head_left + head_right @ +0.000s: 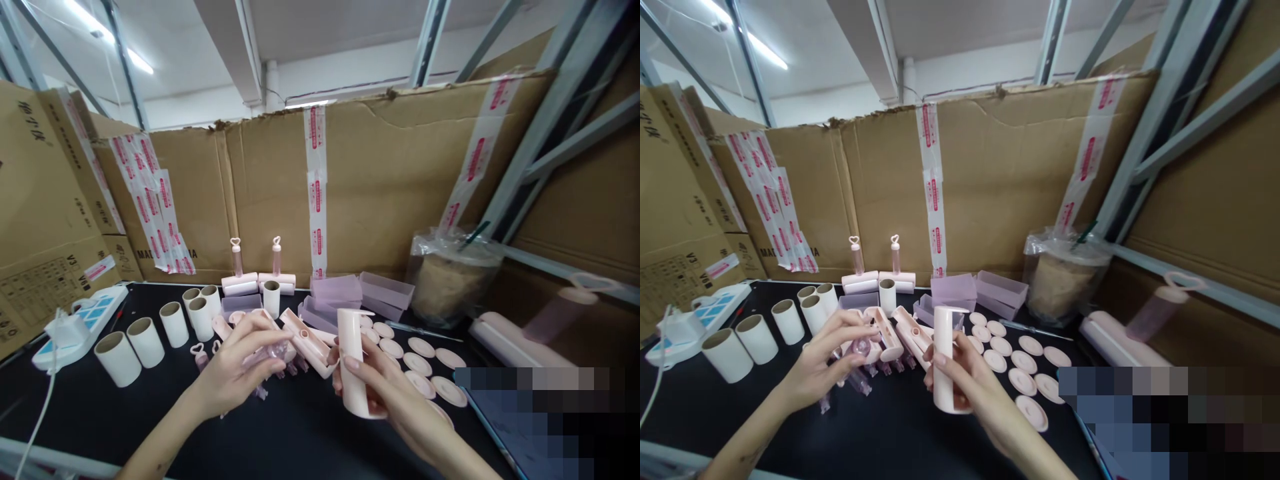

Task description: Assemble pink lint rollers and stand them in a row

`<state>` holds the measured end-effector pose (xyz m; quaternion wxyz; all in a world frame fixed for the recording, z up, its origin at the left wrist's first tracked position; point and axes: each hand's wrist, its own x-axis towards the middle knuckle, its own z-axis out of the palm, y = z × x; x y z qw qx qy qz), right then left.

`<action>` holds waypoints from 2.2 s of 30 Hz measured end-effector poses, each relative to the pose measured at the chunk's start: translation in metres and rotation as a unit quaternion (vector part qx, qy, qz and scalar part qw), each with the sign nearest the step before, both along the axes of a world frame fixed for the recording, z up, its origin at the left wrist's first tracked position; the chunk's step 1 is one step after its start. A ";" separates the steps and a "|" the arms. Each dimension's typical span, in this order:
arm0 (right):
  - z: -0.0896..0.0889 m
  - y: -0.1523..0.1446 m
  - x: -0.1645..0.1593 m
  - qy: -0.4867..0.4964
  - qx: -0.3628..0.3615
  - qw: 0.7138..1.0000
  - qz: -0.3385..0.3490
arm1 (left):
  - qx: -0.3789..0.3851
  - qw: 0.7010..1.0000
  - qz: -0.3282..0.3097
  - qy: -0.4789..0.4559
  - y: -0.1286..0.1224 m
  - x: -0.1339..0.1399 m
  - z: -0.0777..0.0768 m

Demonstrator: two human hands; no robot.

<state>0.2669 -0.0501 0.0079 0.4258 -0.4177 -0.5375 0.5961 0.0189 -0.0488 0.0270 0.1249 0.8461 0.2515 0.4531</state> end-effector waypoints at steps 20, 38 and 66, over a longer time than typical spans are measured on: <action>-0.023 0.000 -0.017 -0.052 0.137 0.989 -0.027 | 0.043 0.991 0.084 0.094 0.010 0.025 -0.039; -0.032 0.008 -0.011 -0.033 0.137 0.990 -0.002 | 0.028 0.995 0.071 0.071 0.006 0.028 -0.045; -0.038 0.005 -0.009 -0.093 0.135 0.986 0.040 | 0.100 0.956 0.122 0.247 0.000 0.030 -0.054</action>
